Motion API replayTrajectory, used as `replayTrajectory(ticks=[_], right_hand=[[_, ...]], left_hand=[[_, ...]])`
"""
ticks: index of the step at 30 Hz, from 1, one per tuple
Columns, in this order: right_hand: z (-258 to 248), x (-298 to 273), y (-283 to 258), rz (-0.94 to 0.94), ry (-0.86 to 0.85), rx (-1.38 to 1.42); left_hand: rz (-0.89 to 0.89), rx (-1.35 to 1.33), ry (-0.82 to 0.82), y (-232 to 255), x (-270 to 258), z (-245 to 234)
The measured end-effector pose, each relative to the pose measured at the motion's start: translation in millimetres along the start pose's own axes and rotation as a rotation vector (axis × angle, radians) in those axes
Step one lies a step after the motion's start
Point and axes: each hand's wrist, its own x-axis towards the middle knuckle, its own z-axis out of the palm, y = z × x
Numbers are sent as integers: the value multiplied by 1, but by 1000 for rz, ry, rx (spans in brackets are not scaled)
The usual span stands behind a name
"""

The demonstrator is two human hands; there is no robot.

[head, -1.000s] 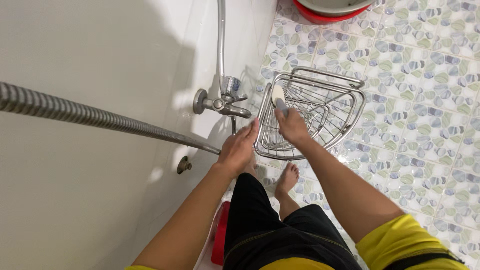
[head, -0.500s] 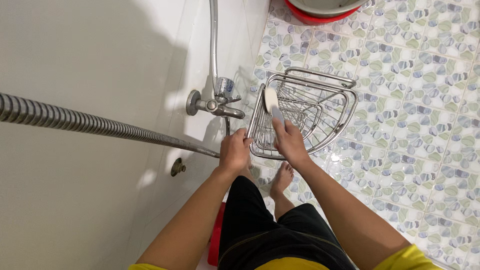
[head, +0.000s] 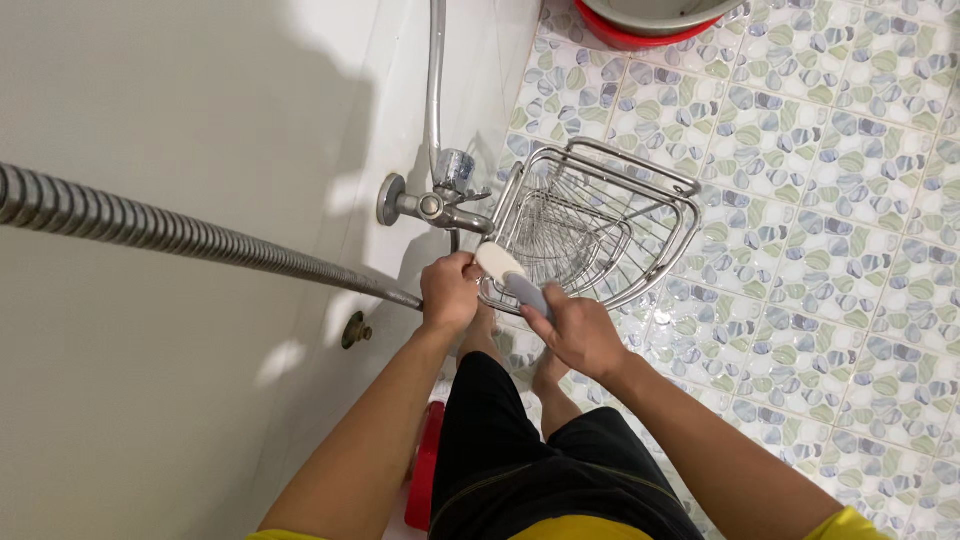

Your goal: The person cleans a metal corner shower shelf by scrubbing it with a brush under running water from a faucet, then places the brush onto a wall-mounted organizer.

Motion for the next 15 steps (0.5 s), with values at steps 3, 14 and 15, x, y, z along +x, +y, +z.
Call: replayTrajectory(ticks=[3,14,15], right_hand=[[-4,10,-1,-44,-71,-64],[-27,68,21,96,90,-32],[-21,54,18,31,17,-85]], left_hand=[[-2,-18,19,-4,-2,-2],[-34,28,-143,-10,7,-6],[-1,21,-129,-11,6,-6]])
